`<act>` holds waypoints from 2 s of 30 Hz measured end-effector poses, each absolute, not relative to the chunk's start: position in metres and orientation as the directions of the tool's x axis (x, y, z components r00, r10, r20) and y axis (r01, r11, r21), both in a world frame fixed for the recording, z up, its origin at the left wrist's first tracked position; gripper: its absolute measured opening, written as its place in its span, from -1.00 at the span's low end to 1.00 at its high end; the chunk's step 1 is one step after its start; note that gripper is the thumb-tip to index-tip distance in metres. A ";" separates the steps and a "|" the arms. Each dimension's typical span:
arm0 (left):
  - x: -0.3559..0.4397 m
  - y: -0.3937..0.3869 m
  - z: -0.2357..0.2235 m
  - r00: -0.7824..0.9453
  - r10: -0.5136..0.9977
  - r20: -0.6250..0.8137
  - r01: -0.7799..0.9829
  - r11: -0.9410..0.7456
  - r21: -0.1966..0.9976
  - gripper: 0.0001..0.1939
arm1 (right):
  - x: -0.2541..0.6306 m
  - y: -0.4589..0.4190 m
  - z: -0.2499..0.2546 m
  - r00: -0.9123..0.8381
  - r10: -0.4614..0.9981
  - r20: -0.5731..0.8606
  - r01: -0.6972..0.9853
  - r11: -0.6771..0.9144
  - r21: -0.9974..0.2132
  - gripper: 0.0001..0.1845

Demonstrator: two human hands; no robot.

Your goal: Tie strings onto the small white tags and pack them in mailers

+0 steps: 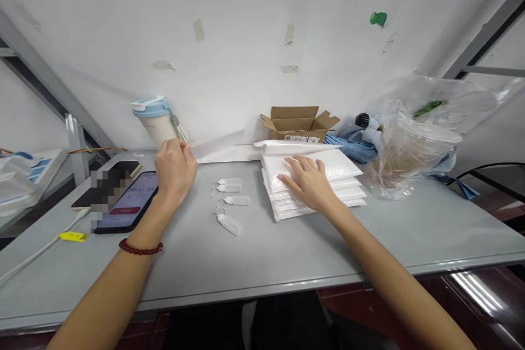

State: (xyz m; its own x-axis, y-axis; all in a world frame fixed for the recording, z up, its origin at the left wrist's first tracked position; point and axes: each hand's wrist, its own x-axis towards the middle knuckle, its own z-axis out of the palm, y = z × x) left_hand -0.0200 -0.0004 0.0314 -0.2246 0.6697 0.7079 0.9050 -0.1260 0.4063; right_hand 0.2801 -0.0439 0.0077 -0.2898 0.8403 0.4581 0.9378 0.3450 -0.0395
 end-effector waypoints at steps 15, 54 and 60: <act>0.065 -0.053 0.013 0.261 0.461 0.848 0.523 -0.806 0.277 -0.89 | 0.276 -0.051 0.007 -0.479 0.565 0.672 0.873 0.389 0.295 -0.43; 0.030 -0.065 0.044 0.707 0.643 -0.295 0.703 -0.589 0.400 -0.77 | 0.276 -0.052 0.010 -0.381 0.680 0.627 0.817 0.565 -0.117 -0.49; 0.026 -0.065 0.054 0.709 0.693 -0.134 0.604 -0.498 0.622 -0.84 | 0.277 -0.050 0.010 -0.353 0.691 0.631 0.813 0.560 -0.159 -0.47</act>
